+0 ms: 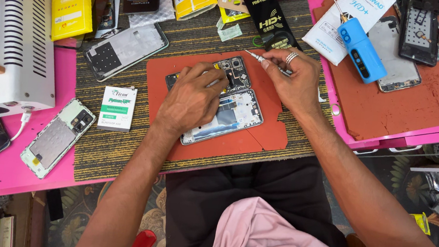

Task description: The person uses a blue heat gun to warm the edges of a white smartphone, then sets it aside. They pick up a black smartphone, open the back cover, and use a screwdriver to remove screws from the internal frame. The person then uses a metal chain to pull a component from the device.

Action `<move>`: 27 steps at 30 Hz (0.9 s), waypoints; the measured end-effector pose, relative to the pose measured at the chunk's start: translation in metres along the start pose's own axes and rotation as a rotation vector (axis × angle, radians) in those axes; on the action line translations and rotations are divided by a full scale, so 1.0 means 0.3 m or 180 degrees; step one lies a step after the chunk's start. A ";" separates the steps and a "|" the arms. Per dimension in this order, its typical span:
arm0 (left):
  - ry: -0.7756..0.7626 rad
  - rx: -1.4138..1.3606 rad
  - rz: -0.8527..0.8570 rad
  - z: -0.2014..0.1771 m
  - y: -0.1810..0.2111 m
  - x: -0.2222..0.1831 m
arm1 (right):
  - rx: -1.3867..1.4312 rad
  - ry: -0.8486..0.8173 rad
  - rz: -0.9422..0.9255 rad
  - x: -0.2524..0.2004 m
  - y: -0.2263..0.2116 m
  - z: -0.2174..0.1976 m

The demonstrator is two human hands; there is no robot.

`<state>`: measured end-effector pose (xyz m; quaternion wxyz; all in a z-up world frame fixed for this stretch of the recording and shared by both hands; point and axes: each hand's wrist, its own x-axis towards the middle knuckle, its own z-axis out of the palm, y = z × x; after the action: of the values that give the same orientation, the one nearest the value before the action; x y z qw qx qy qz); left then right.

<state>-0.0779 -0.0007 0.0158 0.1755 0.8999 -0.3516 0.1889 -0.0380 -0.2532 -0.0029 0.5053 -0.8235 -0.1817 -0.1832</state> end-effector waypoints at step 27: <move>-0.0513 -0.0210 -0.1262 -0.092 -0.023 0.053 | -0.1303 0.0158 -0.0722 -0.023 -0.038 0.009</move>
<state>-0.0682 0.0074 0.0458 0.2098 0.9575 -0.1866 0.0666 -0.0493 -0.2468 0.0012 0.3082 -0.8784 -0.2196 -0.2920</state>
